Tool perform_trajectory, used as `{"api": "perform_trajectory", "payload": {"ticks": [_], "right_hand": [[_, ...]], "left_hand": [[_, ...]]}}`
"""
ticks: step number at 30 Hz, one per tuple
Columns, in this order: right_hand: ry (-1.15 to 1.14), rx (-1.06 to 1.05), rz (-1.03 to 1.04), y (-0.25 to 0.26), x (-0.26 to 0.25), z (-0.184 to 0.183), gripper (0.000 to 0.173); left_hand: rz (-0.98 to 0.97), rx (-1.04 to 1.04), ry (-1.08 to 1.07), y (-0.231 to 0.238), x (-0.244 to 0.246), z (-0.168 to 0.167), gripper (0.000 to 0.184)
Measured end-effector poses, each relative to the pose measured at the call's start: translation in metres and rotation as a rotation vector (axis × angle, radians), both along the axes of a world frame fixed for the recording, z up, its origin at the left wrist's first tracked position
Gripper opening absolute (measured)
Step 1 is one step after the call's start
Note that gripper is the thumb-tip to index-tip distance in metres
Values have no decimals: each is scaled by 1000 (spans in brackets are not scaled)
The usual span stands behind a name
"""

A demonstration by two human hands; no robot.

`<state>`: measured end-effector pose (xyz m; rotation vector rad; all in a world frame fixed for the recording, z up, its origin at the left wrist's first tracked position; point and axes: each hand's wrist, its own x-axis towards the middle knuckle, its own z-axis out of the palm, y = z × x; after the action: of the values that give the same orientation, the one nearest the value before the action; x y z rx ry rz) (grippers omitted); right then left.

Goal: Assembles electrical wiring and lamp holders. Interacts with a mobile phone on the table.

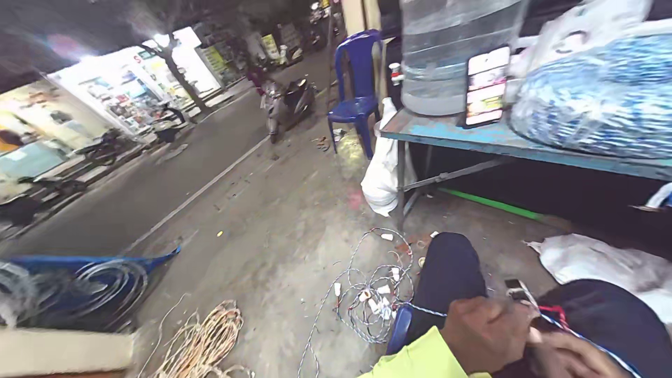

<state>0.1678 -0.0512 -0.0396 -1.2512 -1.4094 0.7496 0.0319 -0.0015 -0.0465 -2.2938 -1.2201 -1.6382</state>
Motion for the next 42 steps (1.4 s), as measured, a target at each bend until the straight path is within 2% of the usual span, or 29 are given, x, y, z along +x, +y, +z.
{"api": "perform_trajectory", "payload": {"ticks": [1, 2, 5, 8, 10, 12, 14, 17, 23, 31, 35, 38, 42], "right_hand": [[138, -91, 68, 0, 0, -2, 13], [258, -173, 85, 1, -2, -1, 16], [532, -308, 9, 2, -8, -2, 21], [756, -390, -80, 4, -13, 1, 21], [815, -444, -85, 5, -12, 1, 21], [718, -417, -60, 7, -8, -4, 18], [501, -328, -47, 10, -5, -9, 14], [296, -251, -79, 16, -5, -18, 15], [327, -321, -85, 8, -10, -24, 20], [371, -320, -39, -1, -19, -22, 16], [350, -404, 51, 12, -9, -17, 20], [162, -396, 150, 31, 8, -6, 29], [11, -165, 182, 69, 43, 35, 25]], "left_hand": [[11, 8, 8, 2, 2, 2, 12], [14, 16, 9, 4, 3, 3, 12], [-29, -20, -32, 3, 6, 2, 13], [-50, -65, -46, -1, 7, 9, 13], [-53, -91, -50, -3, 8, 8, 13], [-38, -71, -42, -2, 6, 4, 15], [-1, -38, -12, 2, 3, 1, 14], [46, 9, 17, 8, 3, 0, 14], [70, 25, 42, 12, 8, -4, 14], [114, 32, 28, 16, 3, -5, 14], [58, -171, -111, 26, -2, -5, 16], [-30, -379, -209, 31, -14, -16, 16], [-67, -610, -196, 17, -30, -52, 16]]}}
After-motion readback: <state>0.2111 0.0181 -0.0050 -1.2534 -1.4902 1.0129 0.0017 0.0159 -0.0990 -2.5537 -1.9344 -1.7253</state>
